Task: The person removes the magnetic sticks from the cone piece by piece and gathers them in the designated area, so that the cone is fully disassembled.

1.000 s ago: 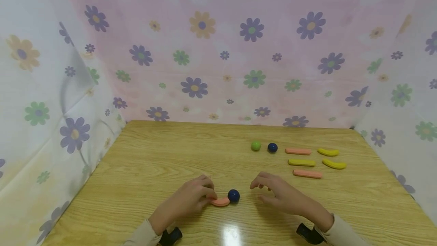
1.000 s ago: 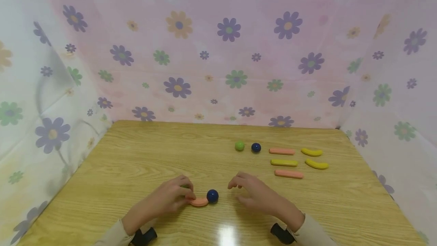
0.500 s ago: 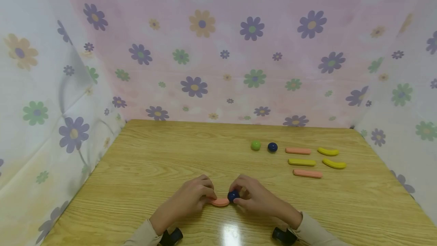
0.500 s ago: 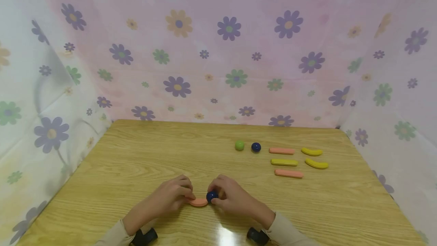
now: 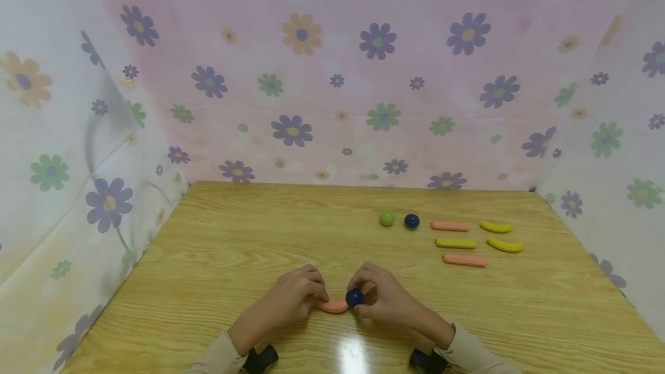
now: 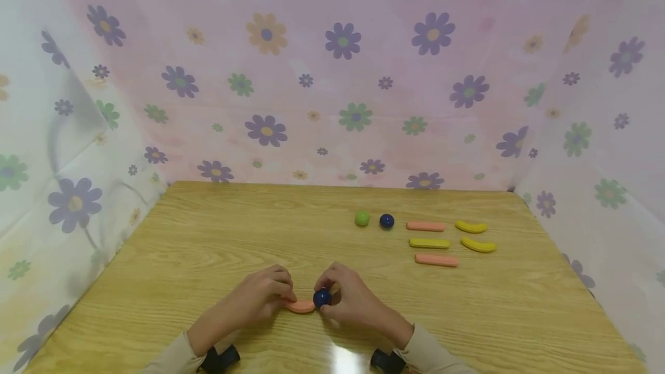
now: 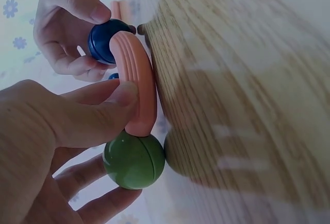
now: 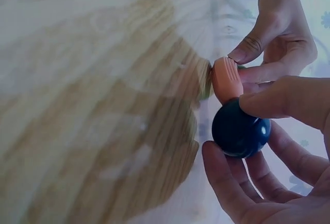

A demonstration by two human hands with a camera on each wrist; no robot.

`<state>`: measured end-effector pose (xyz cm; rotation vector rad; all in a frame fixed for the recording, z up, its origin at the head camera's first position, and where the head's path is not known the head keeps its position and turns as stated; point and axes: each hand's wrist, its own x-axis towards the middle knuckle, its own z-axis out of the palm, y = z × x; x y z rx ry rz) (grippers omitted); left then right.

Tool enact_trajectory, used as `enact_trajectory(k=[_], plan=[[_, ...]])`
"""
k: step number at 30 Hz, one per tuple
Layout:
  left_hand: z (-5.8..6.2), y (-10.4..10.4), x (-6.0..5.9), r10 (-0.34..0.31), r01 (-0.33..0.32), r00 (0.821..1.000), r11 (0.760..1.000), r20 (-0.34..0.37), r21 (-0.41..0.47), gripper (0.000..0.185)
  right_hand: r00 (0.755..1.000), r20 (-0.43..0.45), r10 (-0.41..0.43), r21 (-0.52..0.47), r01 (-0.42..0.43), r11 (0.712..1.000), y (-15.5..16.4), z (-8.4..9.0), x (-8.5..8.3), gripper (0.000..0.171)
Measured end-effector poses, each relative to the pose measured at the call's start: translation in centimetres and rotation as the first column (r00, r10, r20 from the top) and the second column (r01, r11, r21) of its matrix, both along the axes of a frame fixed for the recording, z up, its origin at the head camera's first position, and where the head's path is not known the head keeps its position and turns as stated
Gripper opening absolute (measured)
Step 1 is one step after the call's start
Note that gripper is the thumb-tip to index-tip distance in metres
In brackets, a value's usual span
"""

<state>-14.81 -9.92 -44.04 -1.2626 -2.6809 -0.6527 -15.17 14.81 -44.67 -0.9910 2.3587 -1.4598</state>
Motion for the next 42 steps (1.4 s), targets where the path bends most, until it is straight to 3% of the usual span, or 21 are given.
enact_trajectory(k=[7, 16, 23, 33, 37, 42], plan=[[0.0, 0.0, 0.0, -0.002, 0.002, 1.000, 1.000, -0.007, 0.001, 0.011, 0.997, -0.067, -0.030, 0.016, 0.031, 0.999, -0.2, -0.1, 0.1, 0.028], [-0.3, 0.9, -0.1, -0.021, 0.022, 0.999, 1.000, -0.046, 0.012, 0.013, 0.981, -0.182, -0.069, 0.106, 0.089, 0.990, -0.2, -0.2, 0.2, 0.030], [-0.2, 1.1, 0.0, -0.018, 0.018, 0.999, 1.000, -0.031, 0.018, 0.014, 0.971, -0.230, -0.071, 0.126, 0.102, 0.987, -0.3, -0.3, 0.2, 0.031], [-0.3, 1.6, 0.1, 0.024, -0.024, 0.998, 1.000, -0.056, 0.012, 0.012, 0.931, -0.357, -0.070, 0.185, 0.143, 0.972, -0.4, 0.1, 0.1, 0.031], [0.0, 1.7, 0.2, 0.029, -0.029, 0.998, 1.000, -0.054, -0.002, 0.014, 0.945, -0.318, -0.074, 0.178, 0.136, 0.975, -0.3, -0.1, -0.2, 0.030], [0.1, 1.8, 0.2, 0.039, -0.040, 0.998, 0.999, -0.051, -0.017, 0.012, 0.982, -0.174, -0.080, 0.122, 0.102, 0.987, 0.2, -0.4, -0.8, 0.030]])
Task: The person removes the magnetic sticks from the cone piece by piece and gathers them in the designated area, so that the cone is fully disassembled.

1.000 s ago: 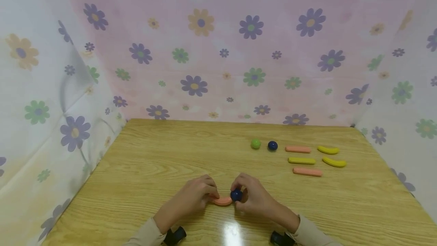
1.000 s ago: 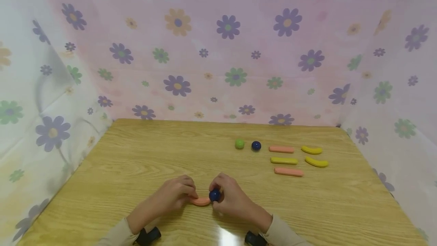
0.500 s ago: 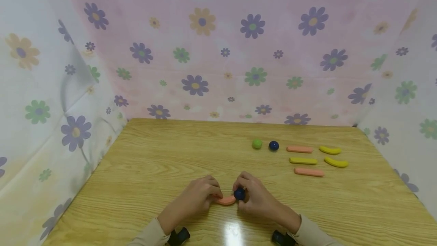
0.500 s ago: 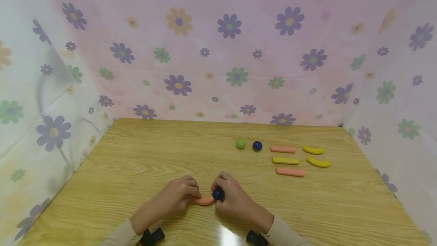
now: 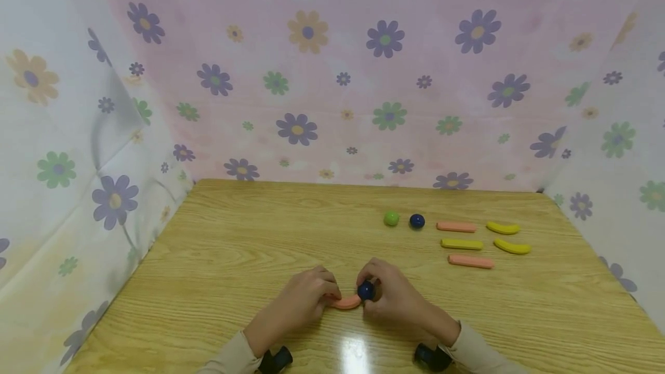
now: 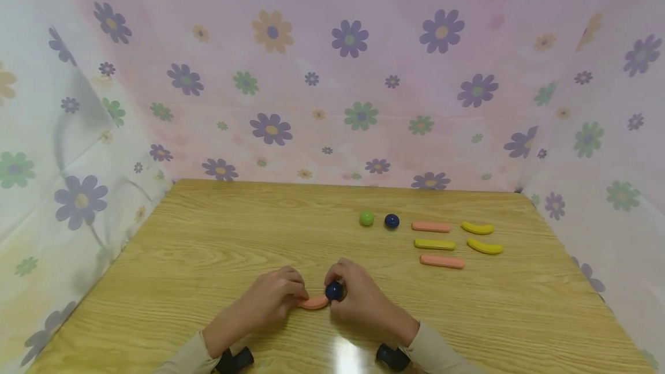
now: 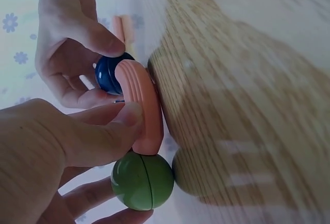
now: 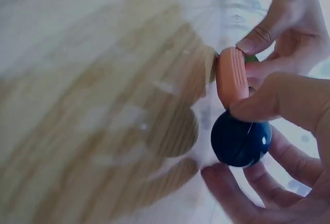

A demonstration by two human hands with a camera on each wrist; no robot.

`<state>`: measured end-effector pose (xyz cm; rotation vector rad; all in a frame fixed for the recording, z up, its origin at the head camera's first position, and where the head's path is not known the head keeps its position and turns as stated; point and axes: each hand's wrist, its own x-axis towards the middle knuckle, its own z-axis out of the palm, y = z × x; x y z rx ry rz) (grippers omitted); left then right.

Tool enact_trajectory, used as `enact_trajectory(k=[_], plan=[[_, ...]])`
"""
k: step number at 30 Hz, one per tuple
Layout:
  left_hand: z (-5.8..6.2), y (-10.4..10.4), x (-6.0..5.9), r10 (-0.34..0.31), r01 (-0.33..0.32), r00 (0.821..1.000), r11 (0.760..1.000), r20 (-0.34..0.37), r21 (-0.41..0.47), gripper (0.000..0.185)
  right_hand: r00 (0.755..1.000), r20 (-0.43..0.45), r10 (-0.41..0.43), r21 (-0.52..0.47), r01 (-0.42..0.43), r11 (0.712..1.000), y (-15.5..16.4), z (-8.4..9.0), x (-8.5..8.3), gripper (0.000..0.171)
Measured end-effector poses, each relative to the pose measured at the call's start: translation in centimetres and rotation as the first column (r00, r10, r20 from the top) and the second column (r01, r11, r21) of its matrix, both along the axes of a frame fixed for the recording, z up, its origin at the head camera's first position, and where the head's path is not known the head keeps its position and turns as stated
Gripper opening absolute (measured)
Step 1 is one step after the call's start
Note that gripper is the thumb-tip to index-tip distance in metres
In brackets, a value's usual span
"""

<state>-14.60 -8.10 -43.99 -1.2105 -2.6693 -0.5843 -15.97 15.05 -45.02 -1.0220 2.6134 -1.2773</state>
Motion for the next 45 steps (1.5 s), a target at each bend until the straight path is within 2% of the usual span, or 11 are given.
enact_trajectory(k=[3, 10, 18, 28, 45], plan=[[-0.1, 0.0, 0.1, -0.001, 0.001, 1.000, 1.000, -0.011, -0.003, 0.012, 0.999, 0.040, -0.010, -0.006, 0.010, 1.000, 0.4, 0.0, -0.2, 0.030], [0.0, -0.2, 0.2, 0.026, -0.026, 0.999, 1.000, -0.019, -0.014, 0.014, 0.992, -0.018, -0.124, 0.012, 0.124, 0.992, 1.6, 0.8, -0.7, 0.028], [0.1, -0.4, 0.3, 0.021, -0.021, 1.000, 1.000, -0.009, -0.005, 0.013, 0.989, -0.053, -0.135, -0.002, 0.135, 0.991, 3.6, 1.7, -1.4, 0.030], [0.0, -0.6, 0.3, 0.013, -0.013, 1.000, 1.000, -0.004, -0.014, 0.011, 0.975, -0.096, -0.203, -0.009, 0.203, 0.979, 6.7, 2.3, -3.1, 0.033], [0.2, -0.5, 0.4, 0.019, -0.020, 1.000, 1.000, -0.015, -0.023, 0.009, 0.944, -0.030, -0.328, 0.091, 0.329, 0.940, 10.6, 1.7, -6.9, 0.027]])
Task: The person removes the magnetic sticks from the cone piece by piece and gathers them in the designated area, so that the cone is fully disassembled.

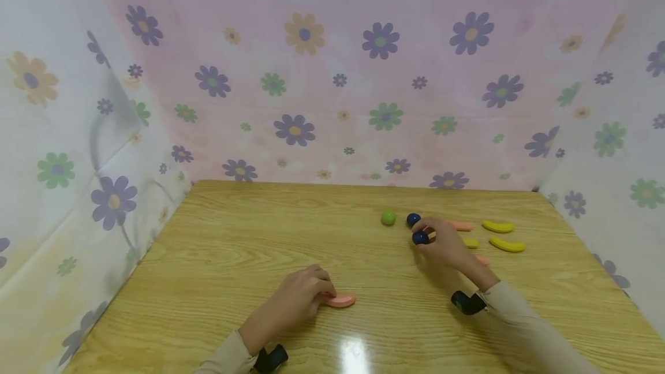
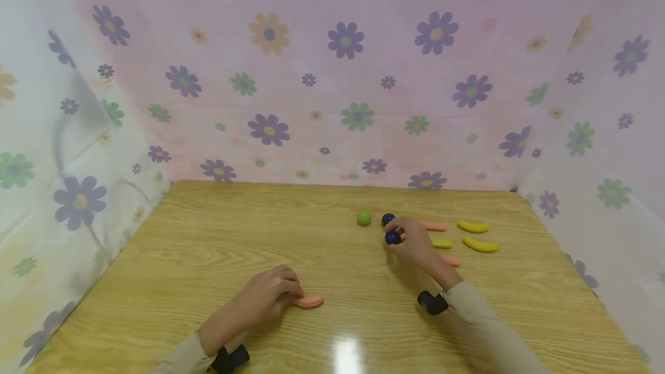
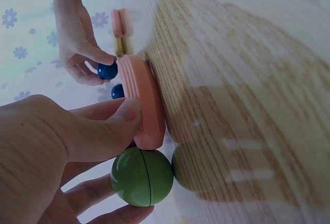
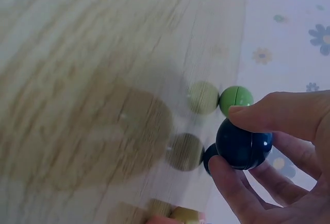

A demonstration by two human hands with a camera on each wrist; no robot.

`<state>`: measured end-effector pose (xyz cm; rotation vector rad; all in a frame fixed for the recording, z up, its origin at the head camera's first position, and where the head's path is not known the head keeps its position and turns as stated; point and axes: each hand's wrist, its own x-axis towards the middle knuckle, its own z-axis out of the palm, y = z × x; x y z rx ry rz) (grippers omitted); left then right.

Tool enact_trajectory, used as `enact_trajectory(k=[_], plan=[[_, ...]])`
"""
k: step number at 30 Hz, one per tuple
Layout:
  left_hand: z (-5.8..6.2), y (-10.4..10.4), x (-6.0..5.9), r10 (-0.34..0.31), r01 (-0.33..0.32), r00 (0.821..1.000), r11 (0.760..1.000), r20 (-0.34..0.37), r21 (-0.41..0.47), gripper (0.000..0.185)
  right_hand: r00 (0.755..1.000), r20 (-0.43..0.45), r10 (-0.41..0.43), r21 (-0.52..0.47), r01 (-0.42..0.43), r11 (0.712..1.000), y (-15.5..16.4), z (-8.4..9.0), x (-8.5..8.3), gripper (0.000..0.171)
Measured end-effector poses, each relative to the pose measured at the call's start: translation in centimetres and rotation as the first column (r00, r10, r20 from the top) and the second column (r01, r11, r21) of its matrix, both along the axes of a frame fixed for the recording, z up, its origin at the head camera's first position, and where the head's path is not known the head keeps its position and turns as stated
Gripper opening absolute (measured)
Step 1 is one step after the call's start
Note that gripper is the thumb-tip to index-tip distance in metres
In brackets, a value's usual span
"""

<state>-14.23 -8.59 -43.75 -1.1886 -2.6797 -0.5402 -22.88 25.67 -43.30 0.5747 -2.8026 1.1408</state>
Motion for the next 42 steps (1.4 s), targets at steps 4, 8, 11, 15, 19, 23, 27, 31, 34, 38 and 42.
enact_trajectory(k=[4, 8, 11, 15, 19, 23, 27, 31, 34, 38, 42], plan=[[0.0, 0.1, -0.1, -0.002, 0.002, 1.000, 1.000, 0.002, 0.002, 0.010, 1.000, -0.002, -0.009, 0.025, 0.009, 1.000, 0.4, -0.1, -0.5, 0.026], [-0.2, 0.1, -0.1, -0.006, 0.006, 1.000, 1.000, 0.007, 0.003, 0.010, 1.000, 0.006, -0.007, 0.028, 0.006, 1.000, 0.5, -0.2, -0.6, 0.026], [-0.4, 0.1, -0.2, -0.009, 0.009, 1.000, 1.000, 0.012, 0.009, 0.010, 1.000, 0.022, -0.005, 0.028, 0.005, 1.000, 0.5, -0.3, -0.7, 0.027], [-0.5, 0.1, -0.3, -0.009, 0.009, 1.000, 1.000, 0.016, 0.022, 0.009, 0.999, 0.041, 0.005, 0.030, -0.006, 1.000, 0.5, -0.5, -0.8, 0.027], [-0.5, 0.1, -0.2, -0.008, 0.008, 1.000, 1.000, 0.018, 0.024, 0.010, 0.999, 0.044, 0.007, 0.022, -0.008, 1.000, 0.5, -0.7, -0.9, 0.028], [-0.6, 0.1, -0.1, -0.003, 0.003, 1.000, 1.000, 0.018, 0.012, 0.011, 1.000, 0.029, 0.006, 0.022, -0.007, 1.000, 0.5, -0.7, -0.9, 0.029], [-0.6, 0.1, -0.1, -0.005, 0.005, 1.000, 1.000, 0.022, 0.016, 0.011, 1.000, 0.022, 0.006, 0.023, -0.006, 1.000, 0.4, -0.4, -0.8, 0.027], [-0.7, 0.0, -0.2, -0.012, 0.012, 1.000, 1.000, 0.010, 0.023, 0.011, 1.000, 0.017, 0.001, 0.027, -0.002, 1.000, 0.5, -0.1, -0.5, 0.025], [-0.7, 0.0, -0.2, -0.019, 0.018, 1.000, 0.999, 0.007, 0.029, 0.010, 1.000, 0.017, 0.008, 0.034, -0.008, 0.999, 0.6, 0.2, -0.3, 0.025], [-0.7, -0.1, -0.3, -0.022, 0.021, 1.000, 0.999, 0.021, 0.041, 0.008, 1.000, 0.017, 0.013, 0.057, -0.014, 0.998, 0.5, 0.8, 0.0, 0.025], [-0.5, -0.2, -0.2, -0.025, 0.024, 0.999, 0.998, 0.025, 0.055, 0.008, 1.000, 0.004, 0.020, 0.082, -0.020, 0.996, 0.5, 1.1, 0.2, 0.026]])
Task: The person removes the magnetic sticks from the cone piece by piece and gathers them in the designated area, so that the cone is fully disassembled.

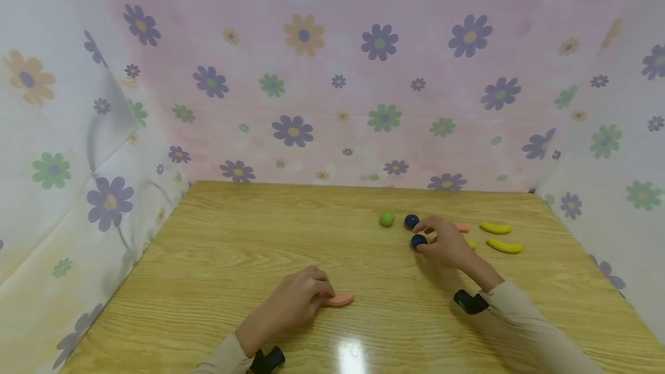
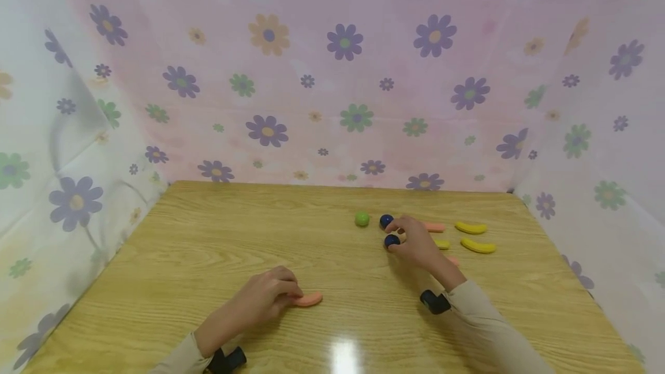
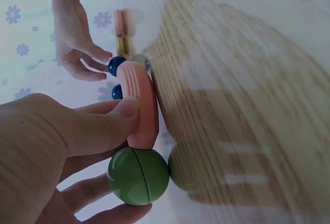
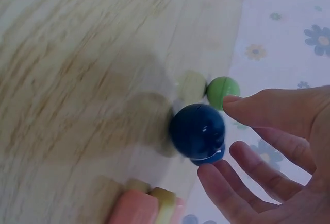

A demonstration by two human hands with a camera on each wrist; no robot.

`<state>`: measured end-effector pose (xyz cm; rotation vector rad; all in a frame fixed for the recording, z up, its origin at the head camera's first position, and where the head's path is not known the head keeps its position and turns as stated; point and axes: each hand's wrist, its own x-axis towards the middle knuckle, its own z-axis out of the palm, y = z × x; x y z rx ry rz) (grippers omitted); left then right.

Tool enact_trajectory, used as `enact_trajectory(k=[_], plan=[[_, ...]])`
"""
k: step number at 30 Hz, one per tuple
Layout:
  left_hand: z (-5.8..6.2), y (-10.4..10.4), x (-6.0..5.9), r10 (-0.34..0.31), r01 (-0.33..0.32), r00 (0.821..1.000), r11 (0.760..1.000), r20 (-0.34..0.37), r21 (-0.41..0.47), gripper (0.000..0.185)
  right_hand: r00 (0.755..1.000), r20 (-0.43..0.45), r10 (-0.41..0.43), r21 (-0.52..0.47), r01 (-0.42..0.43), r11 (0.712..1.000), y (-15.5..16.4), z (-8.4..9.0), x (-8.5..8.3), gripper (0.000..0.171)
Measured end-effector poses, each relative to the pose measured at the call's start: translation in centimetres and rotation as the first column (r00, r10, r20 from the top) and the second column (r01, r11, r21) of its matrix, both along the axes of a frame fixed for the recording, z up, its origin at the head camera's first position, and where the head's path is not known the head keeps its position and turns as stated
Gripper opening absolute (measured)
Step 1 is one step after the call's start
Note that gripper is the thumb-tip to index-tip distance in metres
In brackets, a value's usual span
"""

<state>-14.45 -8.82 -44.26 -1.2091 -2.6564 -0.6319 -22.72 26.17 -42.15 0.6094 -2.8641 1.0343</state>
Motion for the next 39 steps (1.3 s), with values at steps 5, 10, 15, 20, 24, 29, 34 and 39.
enact_trajectory(k=[5, 10, 15, 20, 24, 29, 34, 39], plan=[[0.1, 0.0, 0.1, -0.004, 0.004, 1.000, 1.000, -0.004, 0.003, 0.008, 0.998, -0.060, 0.033, 0.025, -0.032, 0.999, -0.6, 0.5, 0.7, 0.025], [0.3, 0.0, 0.2, -0.008, 0.008, 1.000, 1.000, 0.025, 0.005, 0.006, 0.986, -0.127, 0.105, 0.045, -0.100, 0.994, -2.0, 1.1, 2.1, 0.024], [0.4, -0.3, 0.3, 0.005, -0.005, 0.997, 1.000, 0.071, -0.002, 0.012, 0.972, -0.101, 0.214, 0.057, -0.209, 0.976, -4.1, 1.5, 3.5, 0.023], [0.3, -0.8, 0.2, 0.036, -0.036, 0.991, 0.999, 0.130, -0.003, 0.019, 0.942, -0.036, 0.333, 0.050, -0.331, 0.942, -6.4, 1.6, 4.6, 0.021], [0.4, -1.1, 0.1, 0.047, -0.051, 0.980, 0.999, 0.196, 0.012, 0.020, 0.915, 0.006, 0.404, 0.020, -0.405, 0.914, -8.5, 1.2, 5.3, 0.022], [0.5, -1.2, -0.1, 0.038, -0.054, 0.964, 0.997, 0.264, 0.054, 0.024, 0.887, 0.011, 0.461, 0.005, -0.462, 0.887, -10.7, 0.0, 6.1, 0.023], [0.3, -0.9, -0.1, 0.017, -0.058, 0.950, 0.991, 0.311, 0.124, 0.025, 0.881, -0.027, 0.472, 0.047, -0.471, 0.881, -12.3, -1.0, 6.9, 0.026], [-0.2, -0.3, 0.0, 0.005, -0.077, 0.943, 0.975, 0.332, 0.207, 0.026, 0.896, -0.067, 0.440, 0.070, -0.435, 0.897, -12.9, -1.5, 7.2, 0.028]])
